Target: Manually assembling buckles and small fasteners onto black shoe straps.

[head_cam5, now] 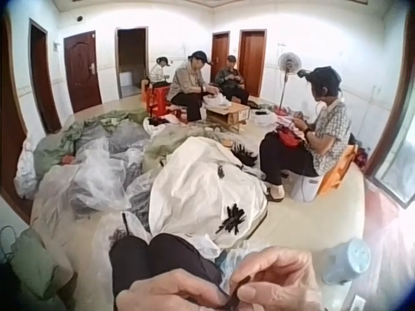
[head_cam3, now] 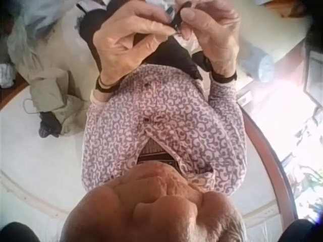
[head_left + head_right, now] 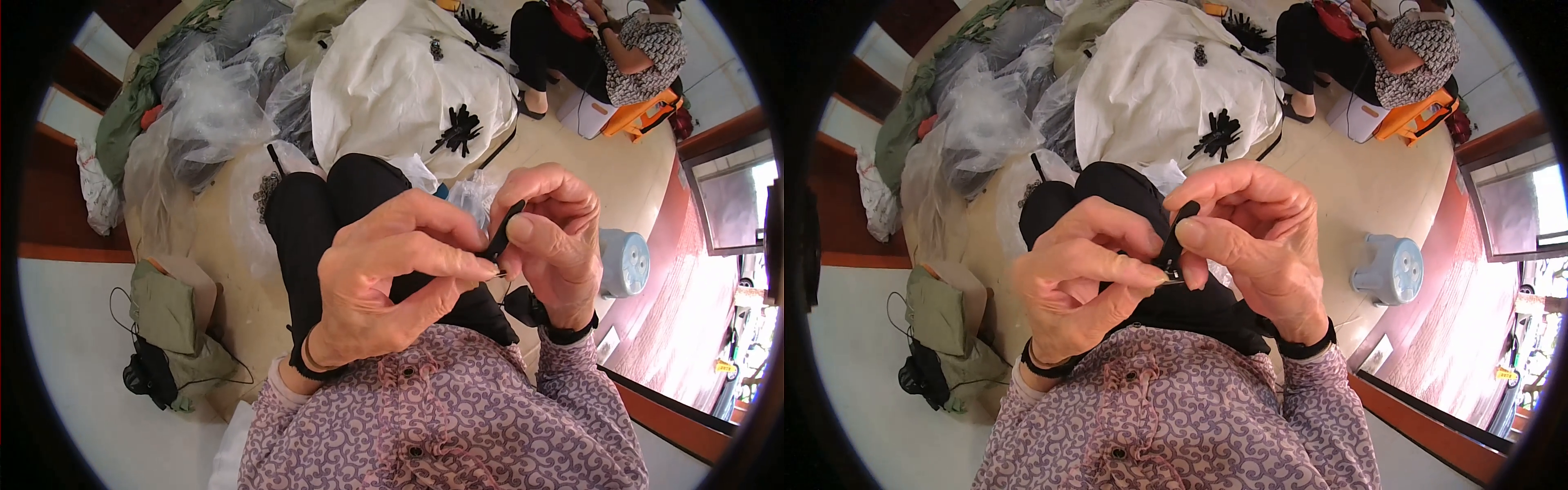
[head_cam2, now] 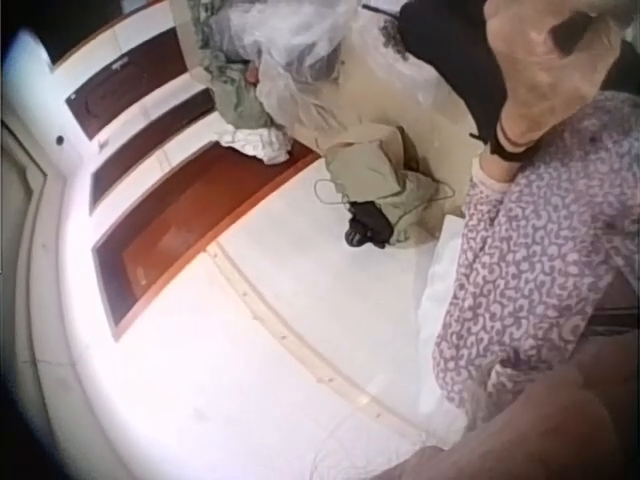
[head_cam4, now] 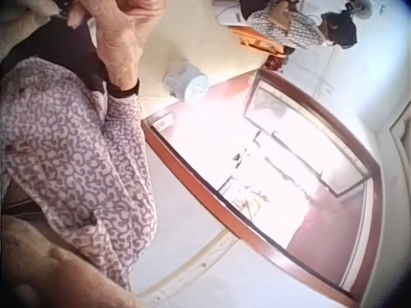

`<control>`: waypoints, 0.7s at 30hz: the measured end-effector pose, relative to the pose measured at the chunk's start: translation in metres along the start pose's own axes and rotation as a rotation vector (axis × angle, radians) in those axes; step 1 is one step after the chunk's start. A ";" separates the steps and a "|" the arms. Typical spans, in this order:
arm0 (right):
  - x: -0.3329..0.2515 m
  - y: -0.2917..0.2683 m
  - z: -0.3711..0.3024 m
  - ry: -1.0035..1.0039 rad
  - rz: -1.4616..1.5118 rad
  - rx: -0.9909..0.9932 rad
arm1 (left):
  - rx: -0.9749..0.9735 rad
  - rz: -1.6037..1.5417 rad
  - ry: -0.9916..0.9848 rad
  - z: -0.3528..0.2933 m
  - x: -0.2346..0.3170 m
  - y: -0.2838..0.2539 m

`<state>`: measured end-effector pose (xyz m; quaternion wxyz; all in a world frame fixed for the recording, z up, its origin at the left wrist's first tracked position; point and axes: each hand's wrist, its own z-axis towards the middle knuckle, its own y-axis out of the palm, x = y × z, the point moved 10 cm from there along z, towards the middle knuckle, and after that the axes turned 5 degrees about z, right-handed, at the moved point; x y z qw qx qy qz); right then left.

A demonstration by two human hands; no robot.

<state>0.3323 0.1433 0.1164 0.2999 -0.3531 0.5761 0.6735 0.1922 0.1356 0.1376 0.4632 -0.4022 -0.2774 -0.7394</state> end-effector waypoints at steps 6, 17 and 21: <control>-0.014 0.013 -0.002 -0.094 -0.146 -0.037 | -0.002 -0.089 -0.102 -0.003 0.002 0.002; -0.013 0.022 -0.018 -0.219 -0.384 -0.100 | 0.096 -0.251 -0.440 -0.019 -0.020 0.005; -0.014 0.018 -0.026 -0.265 -0.463 -0.091 | 0.123 -0.196 -0.437 -0.020 -0.024 0.005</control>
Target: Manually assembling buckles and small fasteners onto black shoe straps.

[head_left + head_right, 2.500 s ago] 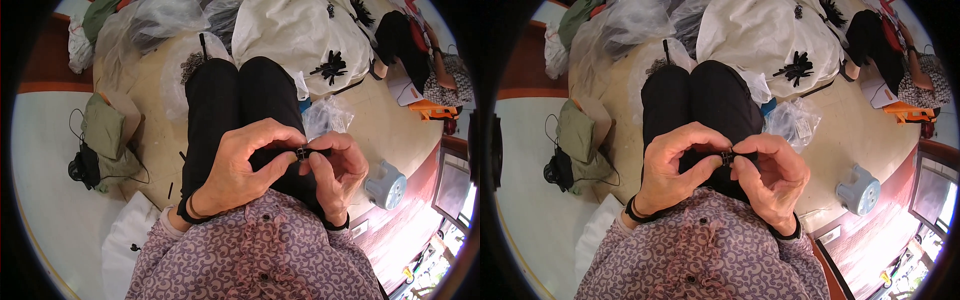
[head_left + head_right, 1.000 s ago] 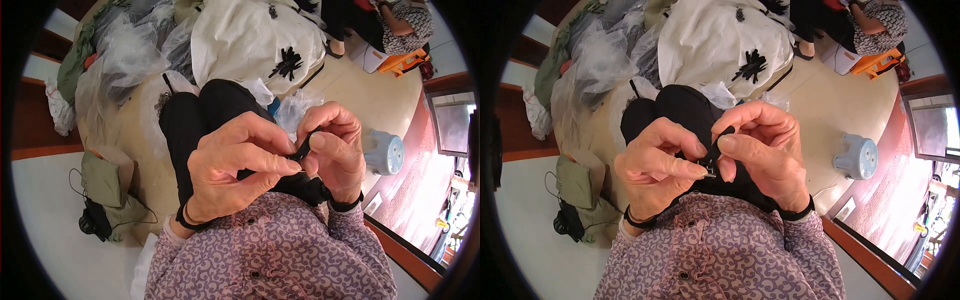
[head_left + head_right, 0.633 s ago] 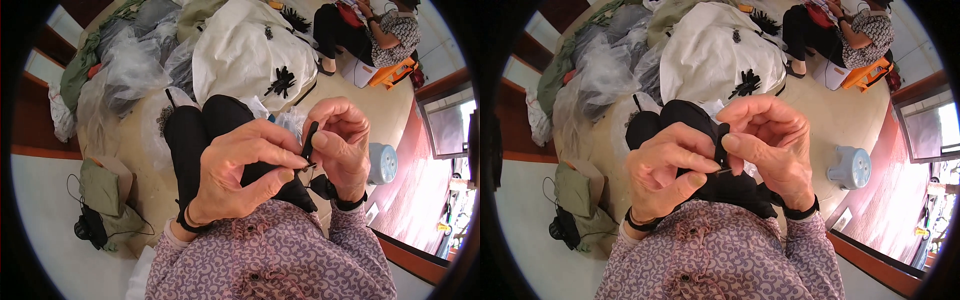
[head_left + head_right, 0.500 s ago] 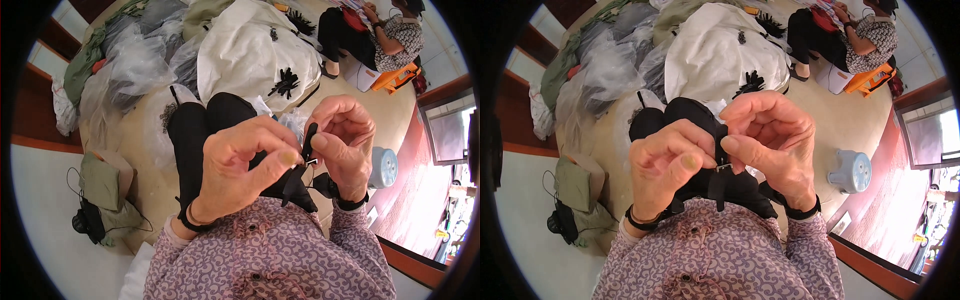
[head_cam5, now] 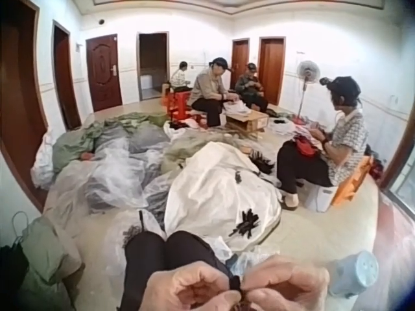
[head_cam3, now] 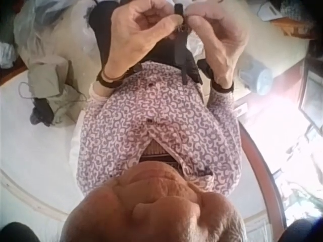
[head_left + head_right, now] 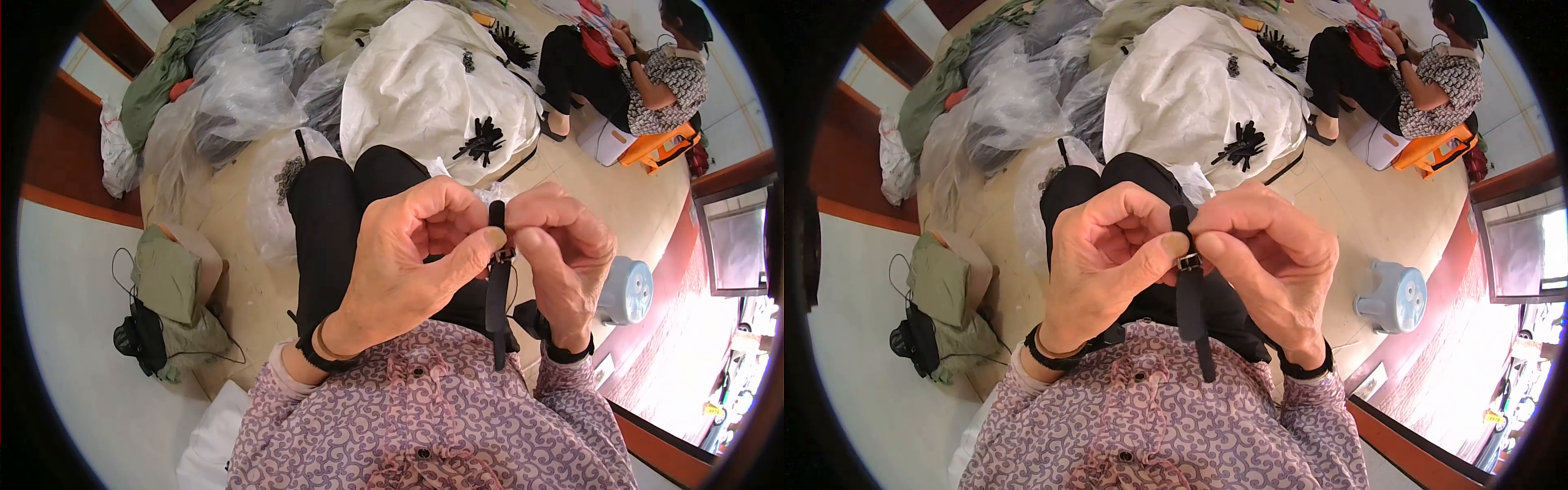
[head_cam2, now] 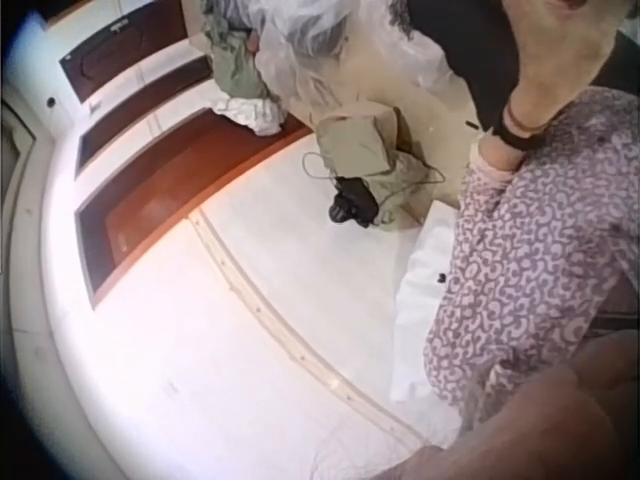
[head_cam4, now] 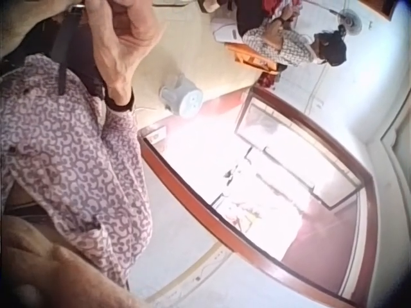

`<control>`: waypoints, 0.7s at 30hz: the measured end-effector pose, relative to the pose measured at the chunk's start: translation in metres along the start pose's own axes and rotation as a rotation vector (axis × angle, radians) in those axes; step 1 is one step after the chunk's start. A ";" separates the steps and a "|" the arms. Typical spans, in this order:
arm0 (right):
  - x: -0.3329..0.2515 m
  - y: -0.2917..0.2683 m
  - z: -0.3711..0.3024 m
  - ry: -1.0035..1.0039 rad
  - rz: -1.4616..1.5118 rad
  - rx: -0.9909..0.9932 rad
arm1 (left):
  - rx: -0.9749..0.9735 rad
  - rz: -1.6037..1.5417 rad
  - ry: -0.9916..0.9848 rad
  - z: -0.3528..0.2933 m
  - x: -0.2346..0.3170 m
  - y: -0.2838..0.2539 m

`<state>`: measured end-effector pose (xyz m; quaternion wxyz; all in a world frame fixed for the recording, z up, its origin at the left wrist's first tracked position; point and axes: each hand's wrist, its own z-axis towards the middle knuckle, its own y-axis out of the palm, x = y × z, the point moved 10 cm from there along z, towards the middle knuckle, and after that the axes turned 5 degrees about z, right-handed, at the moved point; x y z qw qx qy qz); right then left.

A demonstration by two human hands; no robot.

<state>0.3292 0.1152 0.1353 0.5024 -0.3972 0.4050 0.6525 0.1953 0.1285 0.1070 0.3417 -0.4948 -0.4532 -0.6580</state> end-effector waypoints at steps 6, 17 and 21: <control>-0.004 0.006 -0.009 -0.151 -0.159 0.040 | 0.066 0.061 0.062 0.006 -0.003 -0.005; 0.031 0.002 -0.018 0.041 -0.119 -0.032 | 0.115 0.371 0.004 0.004 -0.021 -0.014; 0.041 0.009 -0.018 0.155 0.142 -0.047 | 0.122 0.281 -0.034 0.003 -0.021 -0.014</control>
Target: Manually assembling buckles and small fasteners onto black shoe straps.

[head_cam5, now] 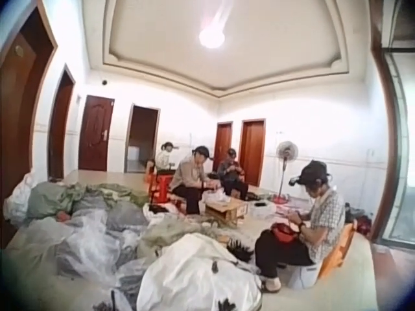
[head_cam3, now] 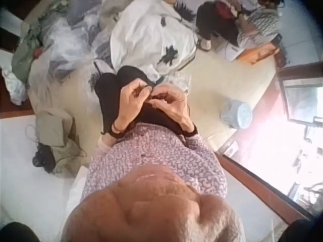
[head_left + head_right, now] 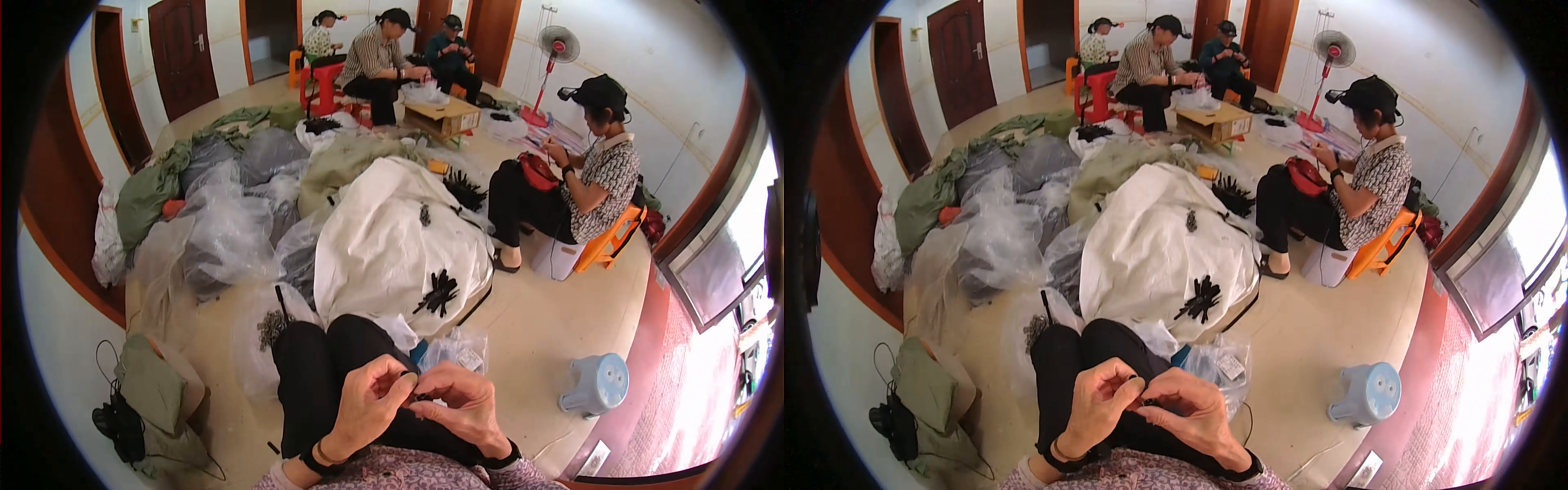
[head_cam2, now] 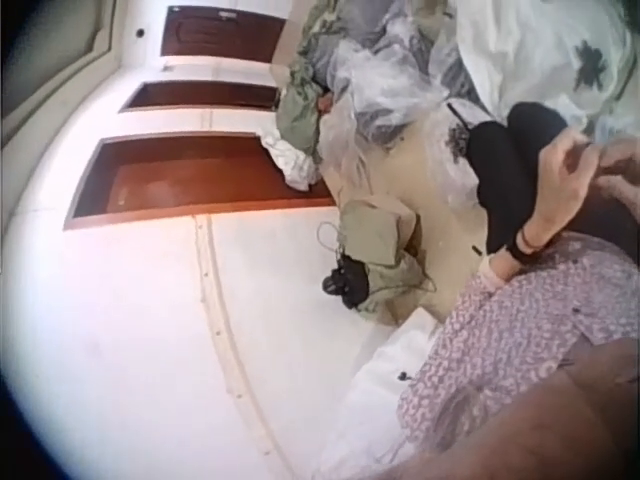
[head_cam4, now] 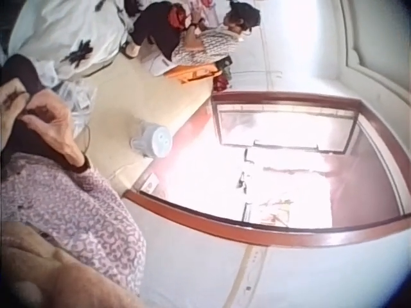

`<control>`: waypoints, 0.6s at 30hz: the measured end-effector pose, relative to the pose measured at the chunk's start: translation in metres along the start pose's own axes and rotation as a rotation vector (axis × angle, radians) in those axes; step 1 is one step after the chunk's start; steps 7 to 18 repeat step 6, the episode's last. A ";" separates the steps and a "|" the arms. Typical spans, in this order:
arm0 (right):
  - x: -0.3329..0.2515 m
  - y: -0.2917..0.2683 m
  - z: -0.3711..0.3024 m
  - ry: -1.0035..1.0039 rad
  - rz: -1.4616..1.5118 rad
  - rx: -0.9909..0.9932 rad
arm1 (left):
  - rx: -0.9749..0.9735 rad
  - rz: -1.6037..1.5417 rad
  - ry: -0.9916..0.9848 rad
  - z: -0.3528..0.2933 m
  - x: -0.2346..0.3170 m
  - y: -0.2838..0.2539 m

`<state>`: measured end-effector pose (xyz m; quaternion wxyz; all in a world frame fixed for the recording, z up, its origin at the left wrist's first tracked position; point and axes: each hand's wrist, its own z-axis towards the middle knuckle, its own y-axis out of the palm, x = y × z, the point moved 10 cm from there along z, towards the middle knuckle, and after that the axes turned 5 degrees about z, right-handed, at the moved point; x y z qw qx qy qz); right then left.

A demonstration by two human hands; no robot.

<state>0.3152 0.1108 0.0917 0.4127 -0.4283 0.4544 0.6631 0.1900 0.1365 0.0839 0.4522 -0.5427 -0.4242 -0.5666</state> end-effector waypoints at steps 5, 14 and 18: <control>0.018 0.000 0.007 0.084 0.068 -0.069 | 0.034 -0.030 -0.009 0.004 -0.014 -0.007; 0.018 0.000 0.010 0.082 0.067 -0.070 | 0.054 -0.045 -0.014 0.005 -0.019 -0.010; 0.018 0.000 0.010 0.082 0.067 -0.070 | 0.054 -0.045 -0.014 0.005 -0.019 -0.010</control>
